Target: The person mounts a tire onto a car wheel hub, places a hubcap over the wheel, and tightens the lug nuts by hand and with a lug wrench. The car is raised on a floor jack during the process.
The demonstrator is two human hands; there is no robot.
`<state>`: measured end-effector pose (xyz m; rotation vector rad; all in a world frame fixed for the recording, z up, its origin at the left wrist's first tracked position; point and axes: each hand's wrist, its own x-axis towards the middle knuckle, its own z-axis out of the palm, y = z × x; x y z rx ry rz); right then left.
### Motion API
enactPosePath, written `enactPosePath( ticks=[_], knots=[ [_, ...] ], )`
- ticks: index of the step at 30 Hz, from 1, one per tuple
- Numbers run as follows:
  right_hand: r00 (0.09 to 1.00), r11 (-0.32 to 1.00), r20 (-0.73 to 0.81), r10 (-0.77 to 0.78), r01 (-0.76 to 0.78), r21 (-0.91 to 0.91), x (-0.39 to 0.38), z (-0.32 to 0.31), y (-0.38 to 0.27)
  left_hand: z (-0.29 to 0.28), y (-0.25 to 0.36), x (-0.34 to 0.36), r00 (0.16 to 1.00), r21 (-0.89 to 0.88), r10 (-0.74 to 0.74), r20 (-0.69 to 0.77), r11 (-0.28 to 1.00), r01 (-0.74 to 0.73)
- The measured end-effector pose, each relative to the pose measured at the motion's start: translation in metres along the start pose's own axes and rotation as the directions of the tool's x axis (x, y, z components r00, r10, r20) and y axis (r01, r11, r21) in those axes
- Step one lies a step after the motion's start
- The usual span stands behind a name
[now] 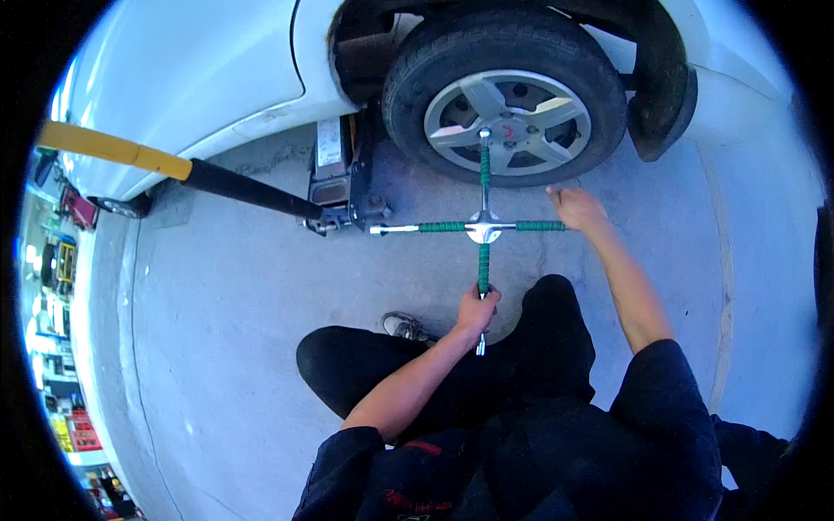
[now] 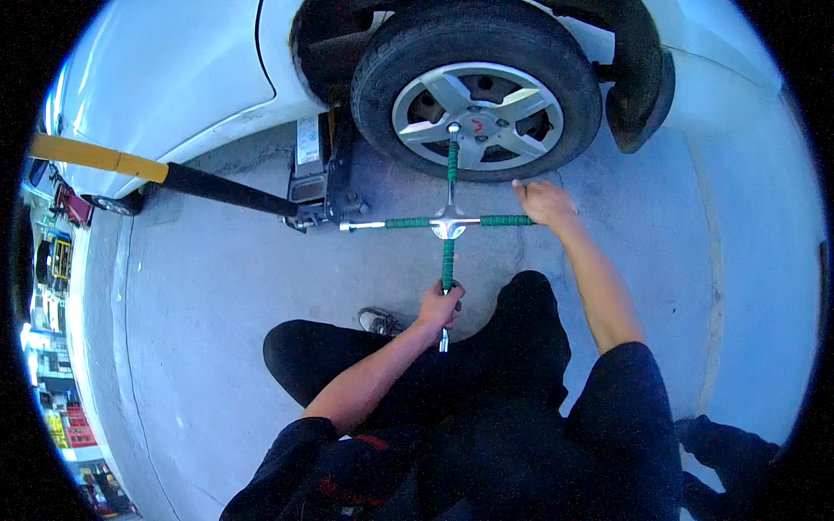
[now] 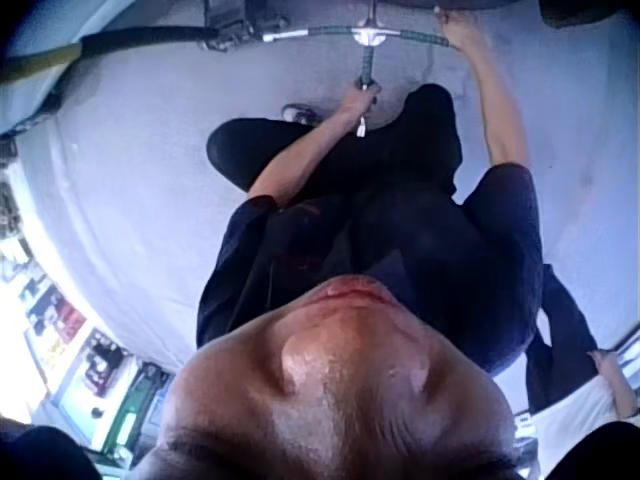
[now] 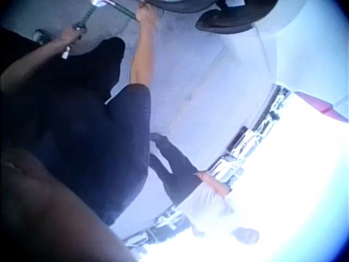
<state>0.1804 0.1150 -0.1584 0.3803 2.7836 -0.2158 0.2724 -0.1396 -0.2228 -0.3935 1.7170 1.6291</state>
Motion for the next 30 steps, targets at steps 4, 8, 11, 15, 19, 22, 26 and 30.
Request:
enactPosePath(
  ticks=[4, 8, 11, 15, 19, 22, 26, 30],
  knots=[
    [0.987, 0.984, -0.045, -0.153, 0.148, -0.098, -0.038, -0.005, -0.023, 0.002, -0.012, 0.000, 0.996, 0.059, 0.046, -0.070, 0.997, -0.041],
    [0.967, 0.939, -0.089, -0.239, 0.207, -0.275, -0.076, -0.011, -0.033, 0.015, -0.022, -0.020, 0.998, 0.155, -0.026, -0.060, 0.987, 0.035],
    [0.961, 0.925, -0.100, -0.258, 0.216, -0.312, -0.076, -0.001, -0.021, 0.021, -0.021, -0.030, 0.995, 0.161, -0.104, 0.005, 0.982, 0.101],
    [0.938, 0.903, -0.157, -0.310, 0.238, -0.357, -0.071, 0.001, -0.014, 0.031, -0.020, -0.029, 0.993, 0.158, -0.118, 0.006, 0.981, 0.116],
    [0.951, 0.902, -0.141, -0.277, 0.207, -0.378, -0.067, -0.019, -0.019, 0.037, -0.002, -0.035, 0.996, 0.140, -0.083, -0.017, 0.987, 0.084],
    [0.939, 0.904, -0.185, -0.291, 0.207, -0.373, -0.060, -0.026, -0.018, 0.037, -0.004, -0.019, 1.000, 0.078, 0.004, -0.009, 0.997, -0.003],
    [0.930, 0.901, -0.202, -0.307, 0.217, -0.375, -0.057, -0.023, -0.018, 0.046, -0.017, -0.003, 0.999, 0.154, -0.020, -0.050, 0.988, 0.028],
    [0.939, 0.906, -0.186, -0.291, 0.208, -0.370, -0.056, -0.018, -0.016, 0.053, -0.026, 0.005, 0.998, 0.154, -0.020, -0.059, 0.988, 0.029]
  ],
)
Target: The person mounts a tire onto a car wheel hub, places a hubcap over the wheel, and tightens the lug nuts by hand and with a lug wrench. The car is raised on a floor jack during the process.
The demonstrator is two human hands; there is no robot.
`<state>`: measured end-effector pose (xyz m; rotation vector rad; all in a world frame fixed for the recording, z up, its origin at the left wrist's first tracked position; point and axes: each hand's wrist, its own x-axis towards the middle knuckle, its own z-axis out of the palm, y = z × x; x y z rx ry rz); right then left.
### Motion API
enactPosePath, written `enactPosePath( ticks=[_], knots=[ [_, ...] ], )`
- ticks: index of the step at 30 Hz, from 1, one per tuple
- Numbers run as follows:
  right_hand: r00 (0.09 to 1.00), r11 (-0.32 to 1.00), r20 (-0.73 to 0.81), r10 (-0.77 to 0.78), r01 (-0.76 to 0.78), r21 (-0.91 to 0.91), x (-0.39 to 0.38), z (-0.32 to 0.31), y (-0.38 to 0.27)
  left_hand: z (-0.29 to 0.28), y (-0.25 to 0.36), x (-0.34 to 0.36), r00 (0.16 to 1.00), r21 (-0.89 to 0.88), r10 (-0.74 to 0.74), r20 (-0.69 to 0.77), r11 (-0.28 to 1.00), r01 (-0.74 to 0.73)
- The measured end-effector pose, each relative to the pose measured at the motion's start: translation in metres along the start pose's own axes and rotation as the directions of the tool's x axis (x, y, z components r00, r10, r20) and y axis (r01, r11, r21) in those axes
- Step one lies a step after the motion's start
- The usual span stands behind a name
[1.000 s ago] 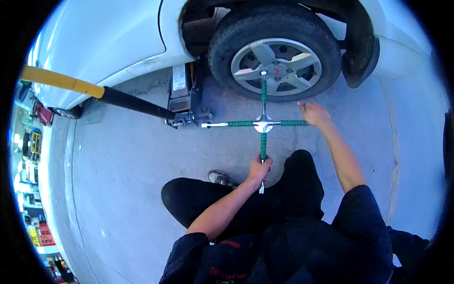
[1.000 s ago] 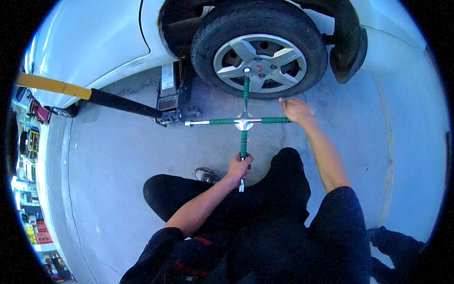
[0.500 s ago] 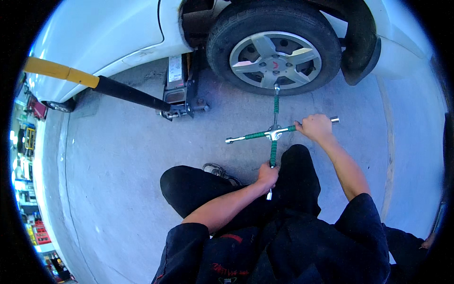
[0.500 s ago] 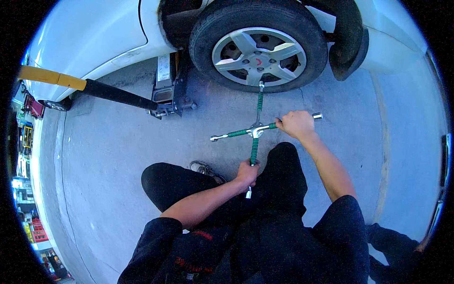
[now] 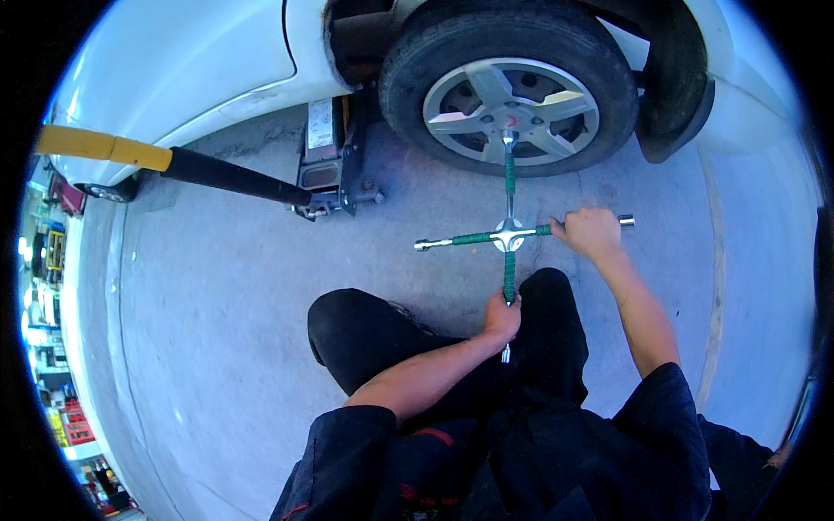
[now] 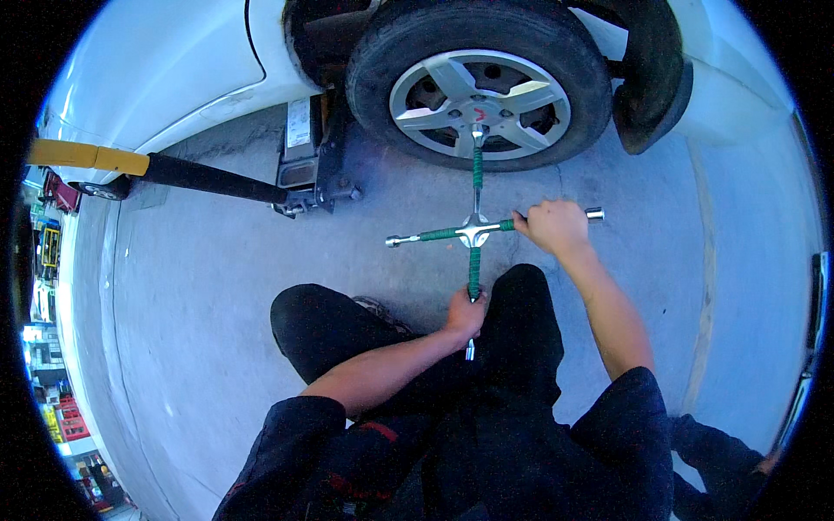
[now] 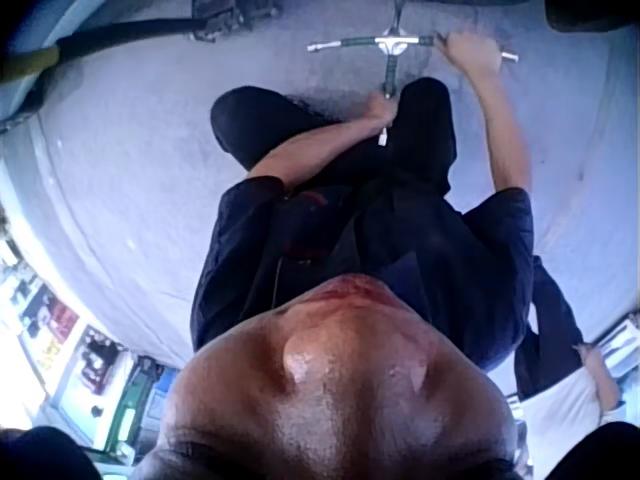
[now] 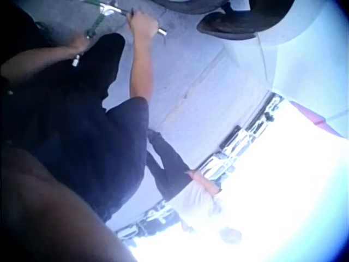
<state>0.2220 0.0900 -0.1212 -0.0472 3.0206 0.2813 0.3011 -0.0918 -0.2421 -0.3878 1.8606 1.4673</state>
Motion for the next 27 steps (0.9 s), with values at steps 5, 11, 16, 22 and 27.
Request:
enactPosePath(
  ticks=[5, 11, 16, 22, 27],
  knots=[
    [0.999, 0.999, 0.032, 0.031, -0.031, 0.012, -0.001, 0.007, 0.003, 0.002, 0.008, -0.002, 0.996, 0.014, -0.076, 0.043, 0.997, 0.076],
    [0.996, 0.995, 0.021, 0.088, -0.089, 0.055, -0.002, 0.025, 0.010, 0.008, -0.007, 0.013, 1.000, 0.049, 0.006, 0.000, 0.999, -0.006],
    [0.983, 0.952, 0.078, 0.167, -0.181, 0.248, -0.014, 0.085, 0.025, 0.009, -0.020, 0.031, 0.992, 0.083, 0.106, -0.066, 0.991, -0.100],
    [0.971, 0.842, -0.200, 0.133, -0.004, 0.540, 0.005, 0.032, 0.041, 0.013, -0.011, 0.031, 0.990, 0.095, 0.133, -0.046, 0.987, -0.129],
    [0.754, 0.705, -0.547, 0.363, 0.162, 0.690, 0.001, -0.110, 0.065, 0.013, -0.004, 0.022, 0.997, 0.071, 0.064, -0.036, 0.996, -0.062]
  ],
)
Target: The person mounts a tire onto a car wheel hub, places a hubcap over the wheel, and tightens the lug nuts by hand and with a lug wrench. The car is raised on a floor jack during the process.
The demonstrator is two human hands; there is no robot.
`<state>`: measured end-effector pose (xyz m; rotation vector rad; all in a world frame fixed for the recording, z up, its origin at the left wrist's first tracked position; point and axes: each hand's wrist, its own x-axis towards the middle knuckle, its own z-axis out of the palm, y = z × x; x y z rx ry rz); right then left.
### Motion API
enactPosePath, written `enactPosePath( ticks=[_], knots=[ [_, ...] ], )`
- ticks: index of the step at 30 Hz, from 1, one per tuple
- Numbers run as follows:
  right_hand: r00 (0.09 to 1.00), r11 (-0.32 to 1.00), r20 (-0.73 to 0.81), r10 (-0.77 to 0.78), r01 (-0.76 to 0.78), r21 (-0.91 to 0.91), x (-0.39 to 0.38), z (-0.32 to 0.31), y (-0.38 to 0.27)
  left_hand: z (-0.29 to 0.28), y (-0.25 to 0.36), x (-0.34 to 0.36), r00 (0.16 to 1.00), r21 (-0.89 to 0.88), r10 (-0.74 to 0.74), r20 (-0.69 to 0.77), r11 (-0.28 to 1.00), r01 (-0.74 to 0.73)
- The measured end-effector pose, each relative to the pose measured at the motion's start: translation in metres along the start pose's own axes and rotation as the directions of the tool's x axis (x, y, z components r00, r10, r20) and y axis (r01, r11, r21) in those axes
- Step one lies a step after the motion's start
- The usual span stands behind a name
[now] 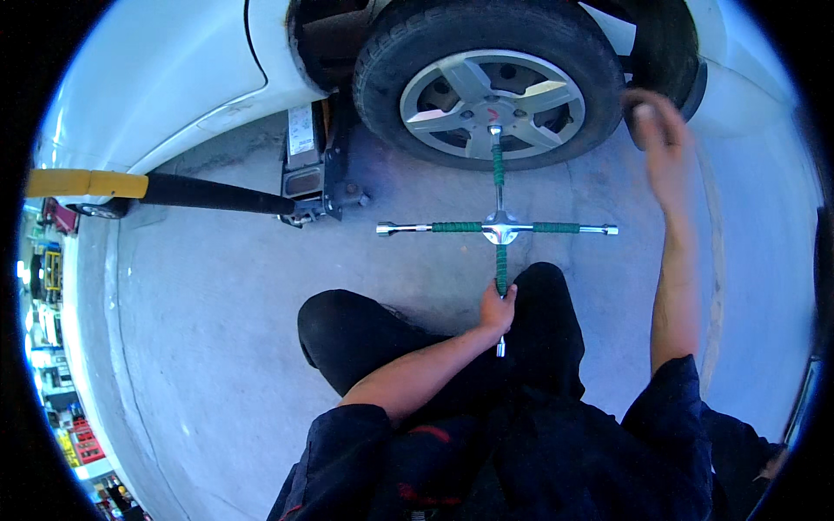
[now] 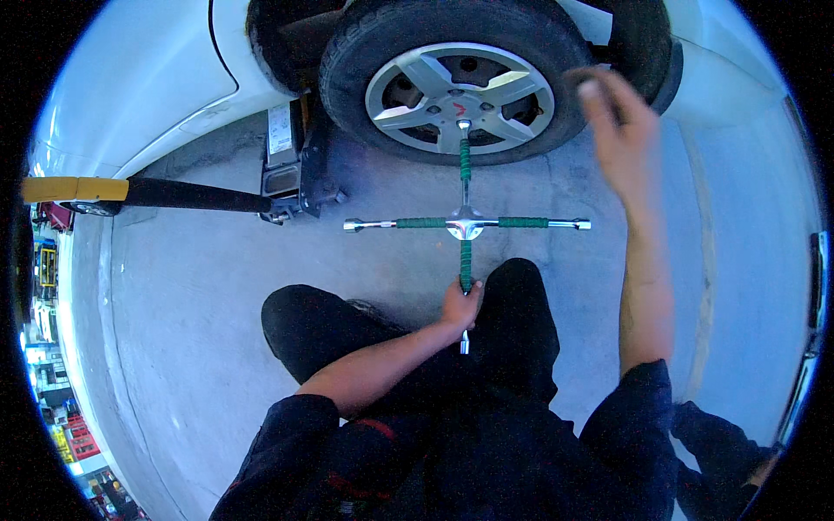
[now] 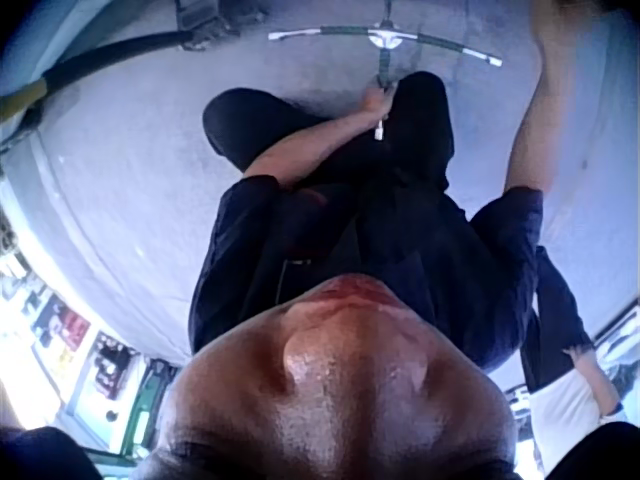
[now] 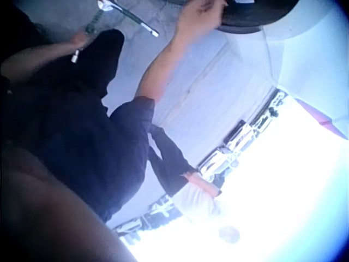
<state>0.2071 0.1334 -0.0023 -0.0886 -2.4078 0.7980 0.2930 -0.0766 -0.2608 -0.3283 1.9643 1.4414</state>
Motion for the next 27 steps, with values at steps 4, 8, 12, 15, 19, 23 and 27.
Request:
enactPosePath(
  ticks=[4, 8, 12, 15, 19, 23, 27],
  knots=[
    [0.961, 0.994, -0.275, -0.021, 0.050, 0.099, -0.035, 0.036, 0.070, -0.011, 0.009, -0.006, 0.996, -0.056, -0.043, 0.076, 0.997, 0.047],
    [0.754, 0.818, 0.396, 0.524, -0.314, -0.482, -0.126, 0.139, 0.172, -0.007, -0.031, 0.020, 0.996, 0.065, 0.091, 0.020, 0.994, -0.092],
    [0.636, 0.835, 0.567, 0.524, -0.253, -0.488, -0.125, 0.127, 0.137, -0.015, -0.003, -0.003, 1.000, -0.025, 0.020, -0.011, 0.999, -0.020],
    [0.745, 0.797, 0.487, 0.456, -0.097, -0.596, -0.142, 0.116, 0.103, -0.018, -0.010, -0.015, 0.998, 0.026, 0.056, -0.006, 0.998, -0.056],
    [0.807, 0.748, 0.421, 0.415, -0.039, -0.663, -0.141, 0.096, 0.081, -0.018, -0.014, -0.031, 0.996, -0.028, 0.069, 0.057, 0.997, -0.068],
    [0.862, 0.721, 0.350, 0.367, -0.026, -0.693, -0.131, 0.070, 0.081, -0.015, 0.005, -0.031, 0.977, -0.027, 0.182, 0.113, 0.983, -0.180],
    [0.887, 0.693, 0.368, 0.280, 0.079, -0.717, -0.109, 0.053, 0.071, -0.020, 0.051, -0.057, 0.973, -0.144, 0.041, 0.228, 0.990, -0.008]
  ],
)
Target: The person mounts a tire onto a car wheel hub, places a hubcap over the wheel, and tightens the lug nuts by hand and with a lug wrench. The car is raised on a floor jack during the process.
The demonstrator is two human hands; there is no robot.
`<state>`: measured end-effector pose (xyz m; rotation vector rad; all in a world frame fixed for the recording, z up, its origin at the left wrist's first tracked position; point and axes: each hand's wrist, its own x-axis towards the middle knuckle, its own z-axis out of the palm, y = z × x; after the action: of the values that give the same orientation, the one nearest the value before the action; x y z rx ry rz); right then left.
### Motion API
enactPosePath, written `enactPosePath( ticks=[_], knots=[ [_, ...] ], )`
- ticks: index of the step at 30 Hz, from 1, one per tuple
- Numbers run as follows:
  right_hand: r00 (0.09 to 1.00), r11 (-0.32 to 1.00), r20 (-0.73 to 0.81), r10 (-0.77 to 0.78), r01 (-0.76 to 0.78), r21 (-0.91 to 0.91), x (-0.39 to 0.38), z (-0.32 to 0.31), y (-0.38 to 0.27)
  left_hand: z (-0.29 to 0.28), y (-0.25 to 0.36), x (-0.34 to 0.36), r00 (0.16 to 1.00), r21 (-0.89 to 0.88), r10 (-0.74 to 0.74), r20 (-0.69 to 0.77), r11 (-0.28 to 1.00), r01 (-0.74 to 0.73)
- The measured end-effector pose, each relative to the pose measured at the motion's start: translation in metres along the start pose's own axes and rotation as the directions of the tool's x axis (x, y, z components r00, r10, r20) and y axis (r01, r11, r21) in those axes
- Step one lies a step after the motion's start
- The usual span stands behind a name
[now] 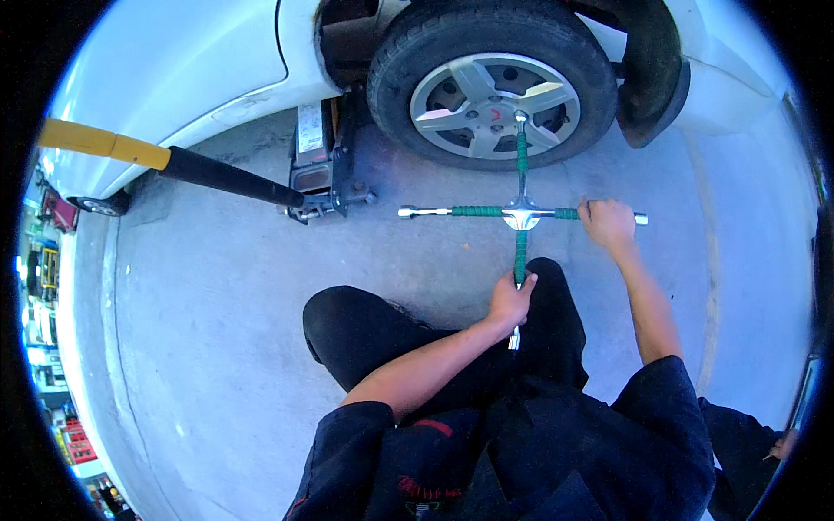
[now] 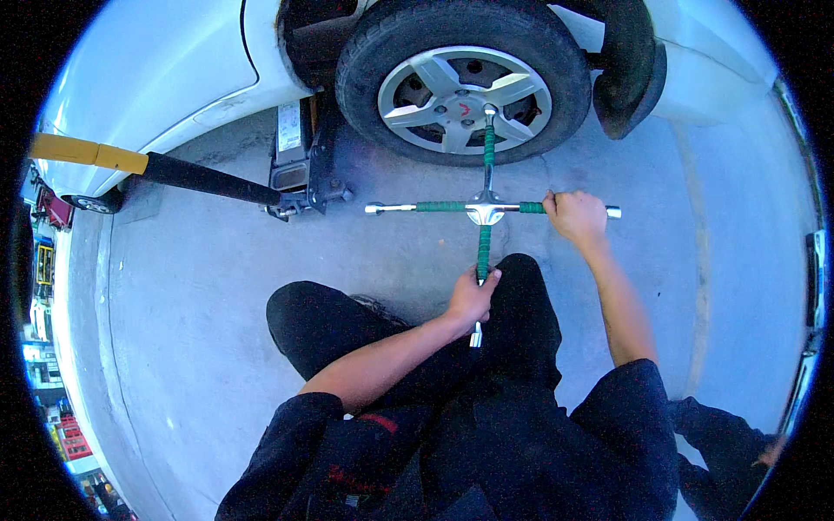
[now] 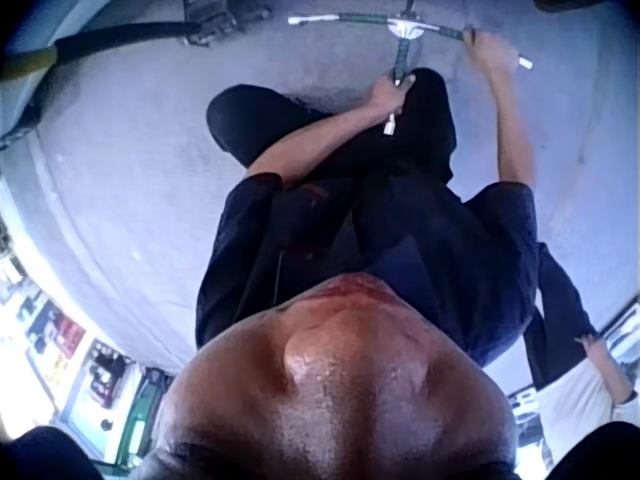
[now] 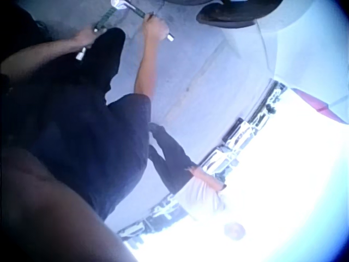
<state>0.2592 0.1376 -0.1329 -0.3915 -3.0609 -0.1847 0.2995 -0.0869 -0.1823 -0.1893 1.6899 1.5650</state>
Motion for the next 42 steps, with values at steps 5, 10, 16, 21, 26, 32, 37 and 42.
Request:
enactPosePath(
  ticks=[5, 10, 16, 21, 26, 32, 37, 42],
  knots=[
    [0.984, 0.989, -0.107, -0.143, 0.138, -0.054, 0.011, -0.028, -0.013, 0.006, -0.013, 0.017, 0.998, -0.117, -0.018, 0.057, 0.993, 0.024],
    [0.993, 0.922, 0.027, 0.113, -0.115, 0.370, -0.010, 0.096, 0.055, 0.026, -0.006, 0.014, 0.999, -0.087, 0.002, 0.049, 0.996, 0.003],
    [0.948, 0.856, -0.281, 0.153, 0.015, 0.517, 0.036, -0.046, 0.067, 0.024, -0.009, 0.027, 0.999, -0.094, -0.026, 0.018, 0.995, 0.028],
    [0.659, 0.469, -0.672, 0.338, 0.501, 0.727, 0.060, -0.145, 0.096, 0.024, -0.009, 0.027, 0.999, -0.070, -0.018, 0.027, 0.997, 0.020],
    [0.904, 0.683, 0.242, 0.352, -0.425, 0.594, 0.032, 0.143, 0.044, 0.028, -0.003, 0.024, 0.998, 0.007, -0.053, 0.041, 0.999, 0.053],
    [0.932, 0.469, 0.359, -0.044, -0.298, 0.831, 0.032, 0.085, -0.040, 0.014, -0.009, 0.022, 0.997, -0.109, -0.055, 0.057, 0.992, 0.061],
    [0.990, 0.763, 0.116, 0.078, -0.134, 0.632, 0.013, 0.048, -0.081, 0.012, -0.001, 0.002, 0.999, -0.102, -0.026, 0.034, 0.994, 0.029],
    [0.994, 0.818, 0.107, 0.007, -0.067, 0.572, 0.004, 0.007, -0.100, 0.003, -0.002, -0.022, 0.991, -0.263, -0.054, 0.118, 0.961, 0.084]
  ],
)
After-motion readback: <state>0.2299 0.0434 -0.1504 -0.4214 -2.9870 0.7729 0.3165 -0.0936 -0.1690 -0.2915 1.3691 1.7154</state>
